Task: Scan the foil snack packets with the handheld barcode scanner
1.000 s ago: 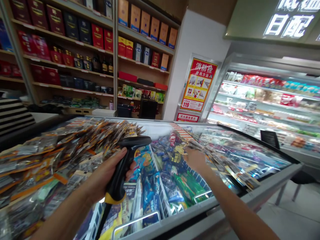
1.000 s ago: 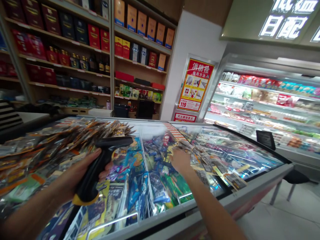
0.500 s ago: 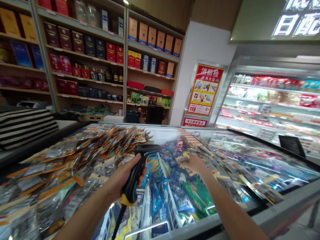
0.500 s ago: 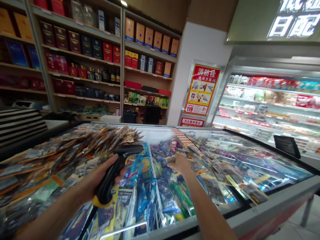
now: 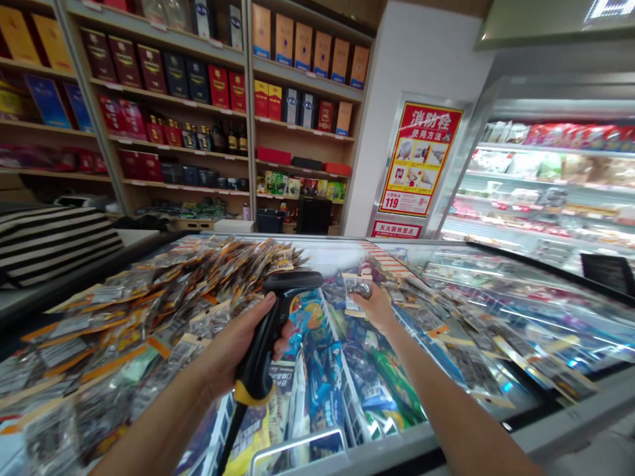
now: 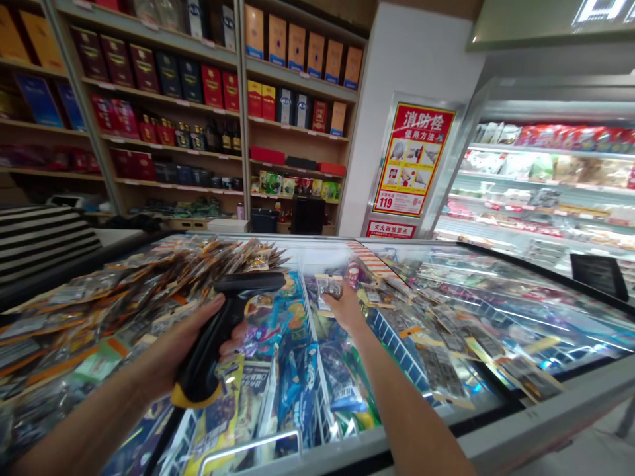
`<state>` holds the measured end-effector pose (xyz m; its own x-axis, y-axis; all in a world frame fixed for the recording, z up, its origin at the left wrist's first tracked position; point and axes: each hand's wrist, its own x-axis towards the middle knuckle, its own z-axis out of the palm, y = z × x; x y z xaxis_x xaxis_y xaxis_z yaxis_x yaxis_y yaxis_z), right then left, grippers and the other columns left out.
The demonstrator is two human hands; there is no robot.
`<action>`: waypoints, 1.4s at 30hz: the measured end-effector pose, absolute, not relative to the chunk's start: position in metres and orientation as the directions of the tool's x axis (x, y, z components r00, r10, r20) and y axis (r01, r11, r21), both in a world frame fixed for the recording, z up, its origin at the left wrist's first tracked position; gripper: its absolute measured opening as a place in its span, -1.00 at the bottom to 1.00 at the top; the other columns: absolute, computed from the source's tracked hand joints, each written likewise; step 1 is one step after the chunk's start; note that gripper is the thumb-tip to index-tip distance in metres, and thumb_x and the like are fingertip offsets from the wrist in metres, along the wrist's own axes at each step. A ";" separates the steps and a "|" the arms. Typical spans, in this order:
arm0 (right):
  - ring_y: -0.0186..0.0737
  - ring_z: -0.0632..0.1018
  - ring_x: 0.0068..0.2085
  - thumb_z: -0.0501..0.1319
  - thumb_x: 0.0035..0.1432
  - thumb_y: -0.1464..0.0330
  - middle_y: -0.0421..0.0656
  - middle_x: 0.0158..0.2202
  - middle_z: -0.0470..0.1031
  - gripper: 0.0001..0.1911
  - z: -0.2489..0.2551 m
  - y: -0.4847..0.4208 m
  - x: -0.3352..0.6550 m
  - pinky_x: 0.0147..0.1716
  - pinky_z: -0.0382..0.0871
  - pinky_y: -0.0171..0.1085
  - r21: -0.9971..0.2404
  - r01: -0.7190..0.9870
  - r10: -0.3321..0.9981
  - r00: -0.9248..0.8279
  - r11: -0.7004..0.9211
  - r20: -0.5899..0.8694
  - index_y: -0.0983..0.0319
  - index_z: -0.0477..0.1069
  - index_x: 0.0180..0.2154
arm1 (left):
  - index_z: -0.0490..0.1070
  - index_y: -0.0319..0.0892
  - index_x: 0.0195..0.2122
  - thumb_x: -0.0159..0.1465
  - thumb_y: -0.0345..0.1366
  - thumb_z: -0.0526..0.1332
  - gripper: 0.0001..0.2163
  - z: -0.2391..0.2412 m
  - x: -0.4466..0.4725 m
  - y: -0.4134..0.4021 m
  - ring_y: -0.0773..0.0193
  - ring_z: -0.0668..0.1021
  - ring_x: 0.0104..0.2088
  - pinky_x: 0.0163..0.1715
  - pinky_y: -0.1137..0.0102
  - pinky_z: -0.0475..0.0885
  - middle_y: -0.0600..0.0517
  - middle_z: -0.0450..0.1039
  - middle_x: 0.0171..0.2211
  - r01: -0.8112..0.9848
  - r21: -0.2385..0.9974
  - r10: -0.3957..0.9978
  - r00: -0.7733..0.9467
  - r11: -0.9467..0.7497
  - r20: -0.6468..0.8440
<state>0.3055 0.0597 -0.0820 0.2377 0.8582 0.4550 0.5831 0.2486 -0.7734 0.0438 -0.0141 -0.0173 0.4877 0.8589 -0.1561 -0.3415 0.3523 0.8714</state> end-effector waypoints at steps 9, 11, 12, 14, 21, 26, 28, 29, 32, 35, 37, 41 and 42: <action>-0.28 0.42 -0.42 0.17 -0.25 0.33 -0.17 -0.43 0.46 -0.67 -0.090 0.066 0.315 -0.37 0.26 -0.28 -0.893 0.314 0.853 0.313 0.322 0.418 0.33 0.34 -0.33 | 0.32 -0.24 -0.41 0.13 -0.14 0.02 -0.75 -0.015 0.047 -0.018 0.44 0.32 -0.67 -0.69 0.54 0.24 0.04 0.32 -0.60 -0.330 0.883 0.849 0.513 0.333 -0.128; -0.29 0.42 -0.42 0.16 -0.26 0.37 -0.18 -0.44 0.45 -0.68 -0.090 0.065 0.313 -0.36 0.26 -0.29 -0.898 0.308 0.871 0.284 0.314 0.402 0.33 0.34 -0.34 | 0.32 -0.25 -0.41 0.13 -0.15 0.03 -0.75 -0.016 0.048 -0.020 0.44 0.33 -0.67 -0.68 0.52 0.25 0.04 0.33 -0.60 -0.323 0.887 0.851 0.509 0.330 -0.132; -0.29 0.42 -0.42 0.16 -0.26 0.37 -0.18 -0.44 0.45 -0.67 -0.091 0.065 0.312 -0.36 0.26 -0.29 -0.903 0.298 0.884 0.260 0.309 0.388 0.33 0.34 -0.33 | 0.32 -0.25 -0.40 0.13 -0.14 0.03 -0.75 -0.015 0.048 -0.020 0.44 0.33 -0.67 -0.68 0.52 0.25 0.04 0.33 -0.59 -0.321 0.887 0.851 0.507 0.333 -0.135; -0.29 0.42 -0.40 0.17 -0.26 0.37 -0.18 -0.43 0.46 -0.66 -0.092 0.065 0.310 -0.34 0.27 -0.29 -0.912 0.276 0.896 0.243 0.304 0.373 0.32 0.33 -0.32 | 0.33 -0.25 -0.38 0.12 -0.14 0.04 -0.74 -0.014 0.049 -0.022 0.44 0.32 -0.68 -0.68 0.52 0.25 0.04 0.33 -0.60 -0.326 0.881 0.851 0.506 0.343 -0.144; -0.28 0.43 -0.38 0.18 -0.23 0.33 -0.19 -0.41 0.46 -0.66 -0.100 0.074 0.313 -0.30 0.27 -0.27 -0.907 0.256 0.875 0.274 0.333 0.399 0.30 0.34 -0.30 | 0.34 -0.27 -0.36 0.11 -0.13 0.06 -0.72 -0.010 0.049 -0.029 0.43 0.34 -0.68 -0.69 0.52 0.25 0.04 0.33 -0.61 -0.347 0.871 0.852 0.504 0.348 -0.139; -0.26 0.44 -0.35 0.17 -0.23 0.33 -0.16 -0.38 0.46 -0.65 -0.097 0.072 0.309 -0.30 0.28 -0.27 -0.916 0.237 0.882 0.273 0.324 0.383 0.29 0.34 -0.29 | 0.35 -0.26 -0.35 0.07 -0.11 0.09 -0.71 -0.012 0.051 -0.032 0.43 0.32 -0.68 -0.69 0.53 0.23 0.05 0.33 -0.62 -0.328 0.889 0.847 0.519 0.320 -0.114; -0.25 0.44 -0.35 0.17 -0.22 0.33 -0.16 -0.38 0.47 -0.66 -0.095 0.070 0.307 -0.30 0.28 -0.26 -0.916 0.251 0.885 0.272 0.314 0.377 0.30 0.34 -0.29 | 0.35 -0.25 -0.35 0.07 -0.10 0.09 -0.70 -0.013 0.051 -0.032 0.44 0.31 -0.68 -0.69 0.53 0.22 0.05 0.33 -0.62 -0.311 0.899 0.843 0.527 0.307 -0.106; -0.25 0.44 -0.36 0.16 -0.22 0.33 -0.15 -0.38 0.47 -0.66 -0.094 0.070 0.307 -0.31 0.28 -0.26 -0.915 0.258 0.886 0.271 0.309 0.375 0.30 0.34 -0.29 | 0.35 -0.25 -0.35 0.07 -0.10 0.09 -0.70 -0.014 0.052 -0.033 0.44 0.31 -0.68 -0.69 0.54 0.22 0.06 0.32 -0.62 -0.302 0.904 0.844 0.526 0.302 -0.105; -0.22 0.45 -0.35 0.15 -0.21 0.32 -0.14 -0.38 0.47 -0.67 -0.092 0.070 0.305 -0.31 0.29 -0.25 -0.905 0.302 0.882 0.273 0.299 0.383 0.29 0.33 -0.30 | 0.36 -0.25 -0.38 0.08 -0.10 0.09 -0.71 -0.016 0.051 -0.033 0.44 0.32 -0.68 -0.69 0.54 0.21 0.05 0.33 -0.61 -0.287 0.914 0.847 0.522 0.286 -0.101; -0.22 0.45 -0.33 0.14 -0.19 0.32 -0.14 -0.36 0.47 -0.67 -0.093 0.072 0.305 -0.30 0.29 -0.25 -0.888 0.348 0.874 0.273 0.300 0.402 0.29 0.33 -0.29 | 0.37 -0.25 -0.40 0.09 -0.10 0.08 -0.72 -0.018 0.050 -0.035 0.45 0.32 -0.68 -0.68 0.54 0.21 0.04 0.34 -0.59 -0.295 0.912 0.839 0.538 0.284 -0.087; -0.22 0.45 -0.33 0.13 -0.18 0.32 -0.13 -0.36 0.46 -0.67 -0.093 0.072 0.305 -0.31 0.29 -0.25 -0.885 0.361 0.876 0.269 0.293 0.400 0.30 0.32 -0.28 | 0.38 -0.25 -0.40 0.09 -0.10 0.07 -0.71 -0.019 0.049 -0.036 0.45 0.33 -0.67 -0.68 0.54 0.22 0.03 0.34 -0.58 -0.296 0.911 0.835 0.543 0.285 -0.085; -0.20 0.45 -0.32 0.11 -0.16 0.33 -0.12 -0.35 0.46 -0.68 -0.092 0.072 0.303 -0.30 0.29 -0.25 -0.875 0.401 0.878 0.269 0.272 0.396 0.29 0.32 -0.27 | 0.39 -0.26 -0.42 0.09 -0.12 0.08 -0.72 -0.020 0.049 -0.036 0.45 0.34 -0.67 -0.66 0.55 0.21 0.03 0.34 -0.59 -0.290 0.919 0.841 0.535 0.267 -0.075; -0.19 0.45 -0.31 0.11 -0.16 0.34 -0.12 -0.34 0.46 -0.68 -0.092 0.071 0.302 -0.30 0.29 -0.24 -0.872 0.407 0.878 0.267 0.272 0.398 0.29 0.31 -0.27 | 0.39 -0.26 -0.42 0.09 -0.13 0.08 -0.73 -0.021 0.049 -0.036 0.45 0.34 -0.66 -0.66 0.55 0.21 0.03 0.34 -0.59 -0.289 0.921 0.843 0.532 0.261 -0.072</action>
